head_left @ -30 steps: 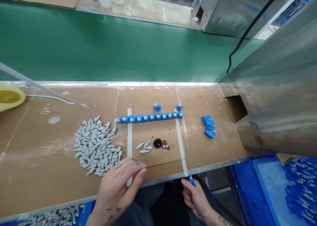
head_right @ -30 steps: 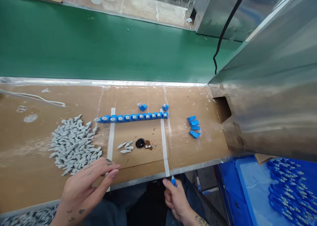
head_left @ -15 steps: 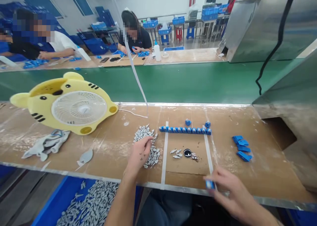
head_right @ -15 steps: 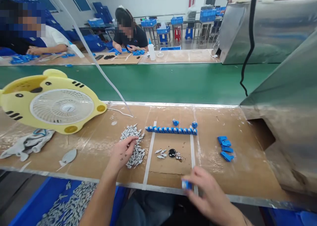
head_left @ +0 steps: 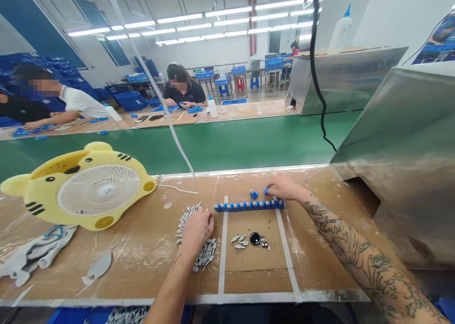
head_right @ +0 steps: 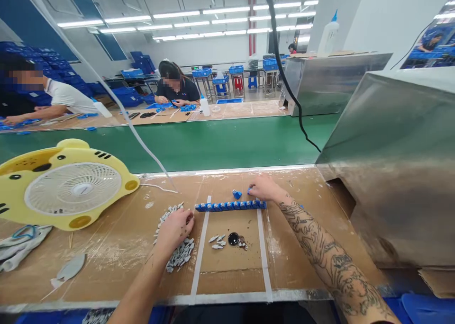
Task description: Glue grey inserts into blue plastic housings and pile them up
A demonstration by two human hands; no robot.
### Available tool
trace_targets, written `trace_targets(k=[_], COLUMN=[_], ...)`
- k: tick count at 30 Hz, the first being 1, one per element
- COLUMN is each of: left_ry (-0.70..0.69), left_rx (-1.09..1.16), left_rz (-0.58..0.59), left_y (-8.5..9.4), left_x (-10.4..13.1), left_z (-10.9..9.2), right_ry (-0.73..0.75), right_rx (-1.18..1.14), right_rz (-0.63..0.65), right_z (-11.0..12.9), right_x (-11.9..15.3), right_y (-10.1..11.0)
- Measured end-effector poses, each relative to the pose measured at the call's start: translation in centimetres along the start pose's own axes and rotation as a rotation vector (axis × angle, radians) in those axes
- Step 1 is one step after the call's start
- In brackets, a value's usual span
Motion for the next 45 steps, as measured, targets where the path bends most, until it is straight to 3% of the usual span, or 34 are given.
trace_targets(k=[3, 7, 12, 16, 20, 23, 26, 28, 30, 34, 37, 45], left_ry=[-0.028, -0.069, -0.081, -0.087, -0.098, -0.098, -0.116, -0.136, -0.148, -0.183, -0.261, -0.338], left_rx=[-0.006, 0.079, 0.622, 0.974, 1.104, 1.131, 1.125, 1.104, 1.071, 1.001, 0.978, 0.847], left_rz=[0.019, -0.029, -0.103, -0.082, 0.003, 0.041, 0.003, -0.017, -0.013, 0.036, 0.027, -0.015], left_y=[0.1, -0.3, -1.4, -1.3, -1.2, -1.5, -1.5, -1.5, -1.6, -1.8, -1.7, -1.3], left_x=[-0.3, -0.4, 1.3, 3.7, 5.4, 6.1, 6.4, 6.4, 6.4, 6.4, 6.4, 6.2], left_z=[-0.1, 0.8, 1.3, -1.0, -3.7, -4.7, -5.0, -5.1, -5.1, -5.1, -5.5, -6.5], right_ry=[-0.068, -0.221, -0.365, -0.392, -0.395, -0.466, -0.590, -0.619, -0.596, -0.567, -0.555, -0.419], right_rx=[-0.041, -0.040, -0.024, -0.051, -0.082, -0.153, -0.386, -0.641, -0.893, -1.166, -1.268, -1.419], right_rz=[-0.052, -0.074, -0.013, -0.025, -0.059, -0.177, -0.468, -0.632, -0.690, -0.495, -0.386, -0.233], right_z=[-2.6, -6.2, -7.7, -7.6, -8.4, -9.6, -10.1, -9.2, -7.1, -1.5, 1.4, 3.2], right_x=[2.3, 8.1, 14.4, 15.2, 14.8, 15.7, 17.4, 18.5, 18.8, 17.5, 15.9, 13.9], right_y=[1.8, 3.9, 2.4, 0.4, -0.3, 0.1, 0.5, 0.2, -0.8, -3.7, -5.8, -8.5])
Point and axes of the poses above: each hand's wrist, its own x-axis away from the middle knuckle, its own y-axis out of the back of the hand, z = x × y, the point moved 2 cm from there along -x, towards the middle knuckle, and after that the axes turned 4 degrees about y, right-handed, at the moved point
